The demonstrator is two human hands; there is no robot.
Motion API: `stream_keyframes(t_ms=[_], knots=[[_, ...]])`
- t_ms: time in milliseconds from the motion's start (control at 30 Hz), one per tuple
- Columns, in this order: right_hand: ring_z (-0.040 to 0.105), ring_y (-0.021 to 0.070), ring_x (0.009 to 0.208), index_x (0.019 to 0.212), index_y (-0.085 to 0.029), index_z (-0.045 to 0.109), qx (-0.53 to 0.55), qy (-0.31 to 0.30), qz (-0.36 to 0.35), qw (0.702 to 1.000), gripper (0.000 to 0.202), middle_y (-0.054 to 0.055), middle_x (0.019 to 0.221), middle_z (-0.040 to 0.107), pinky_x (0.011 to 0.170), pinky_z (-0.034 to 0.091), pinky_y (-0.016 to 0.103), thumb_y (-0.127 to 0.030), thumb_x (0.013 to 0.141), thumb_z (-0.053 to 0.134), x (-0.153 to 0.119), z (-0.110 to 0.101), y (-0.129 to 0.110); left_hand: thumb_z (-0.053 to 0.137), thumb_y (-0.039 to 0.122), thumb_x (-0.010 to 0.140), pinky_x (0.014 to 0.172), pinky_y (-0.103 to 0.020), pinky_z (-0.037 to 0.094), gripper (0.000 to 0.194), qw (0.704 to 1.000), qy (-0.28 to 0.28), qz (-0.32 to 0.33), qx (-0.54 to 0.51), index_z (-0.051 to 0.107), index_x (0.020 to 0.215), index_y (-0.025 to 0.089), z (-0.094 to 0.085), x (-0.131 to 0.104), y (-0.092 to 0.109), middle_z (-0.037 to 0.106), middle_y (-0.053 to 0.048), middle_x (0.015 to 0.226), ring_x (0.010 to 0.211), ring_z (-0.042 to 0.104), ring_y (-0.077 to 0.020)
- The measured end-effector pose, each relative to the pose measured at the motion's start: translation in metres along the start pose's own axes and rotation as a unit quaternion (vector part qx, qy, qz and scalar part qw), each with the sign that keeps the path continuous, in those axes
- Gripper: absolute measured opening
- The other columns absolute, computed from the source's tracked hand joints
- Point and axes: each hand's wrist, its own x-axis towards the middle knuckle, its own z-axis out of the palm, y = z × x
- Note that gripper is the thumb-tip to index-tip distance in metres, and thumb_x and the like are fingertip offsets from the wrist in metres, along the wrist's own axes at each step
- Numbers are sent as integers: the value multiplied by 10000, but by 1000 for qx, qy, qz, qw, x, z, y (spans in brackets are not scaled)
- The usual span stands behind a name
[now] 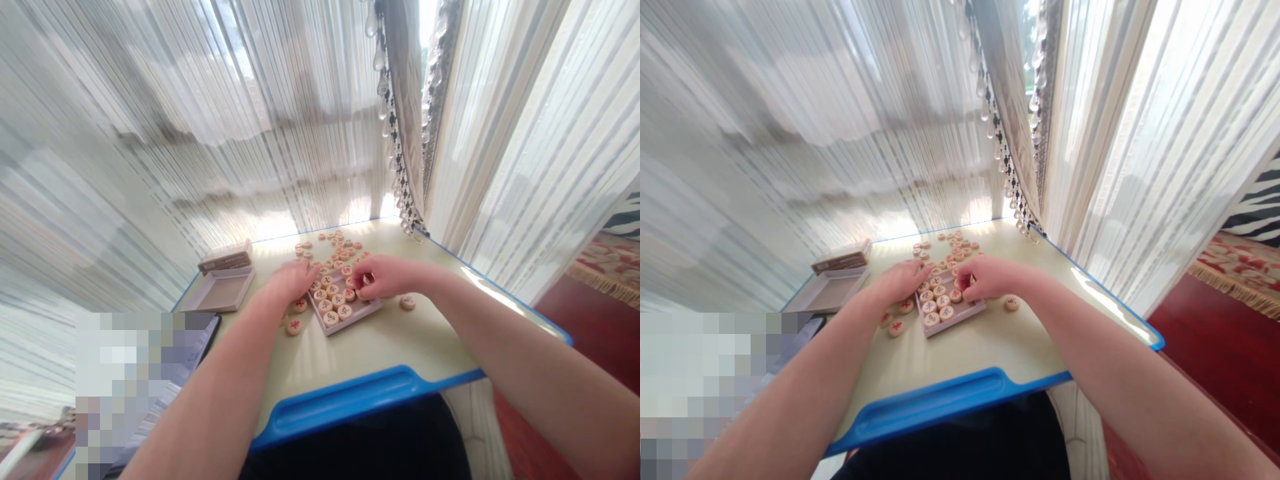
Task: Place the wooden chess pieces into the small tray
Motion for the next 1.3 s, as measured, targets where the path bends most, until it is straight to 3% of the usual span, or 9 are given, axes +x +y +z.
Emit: stream_keyframes(t_ms=[667, 1300], knots=[[542, 153, 685, 794, -223, 596, -63, -36, 28, 997, 137, 17, 816, 618, 548, 351, 247, -294, 682, 562, -5, 0, -2, 170, 545, 854, 862, -348, 406, 559, 1000, -2, 7, 13, 536, 1066, 179, -1, 3, 1, 572, -106, 1156, 1038, 534, -246], [539, 126, 668, 813, -221, 647, -53, -3, -9, 999, 160, 6, 787, 628, 559, 360, 212, -242, 672, 575, 0, 1, 3, 185, 543, 856, 888, -337, 394, 527, 1000, 2, 13, -5, 542, 1035, 199, 3, 6, -4, 577, -87, 1139, 1024, 535, -232]])
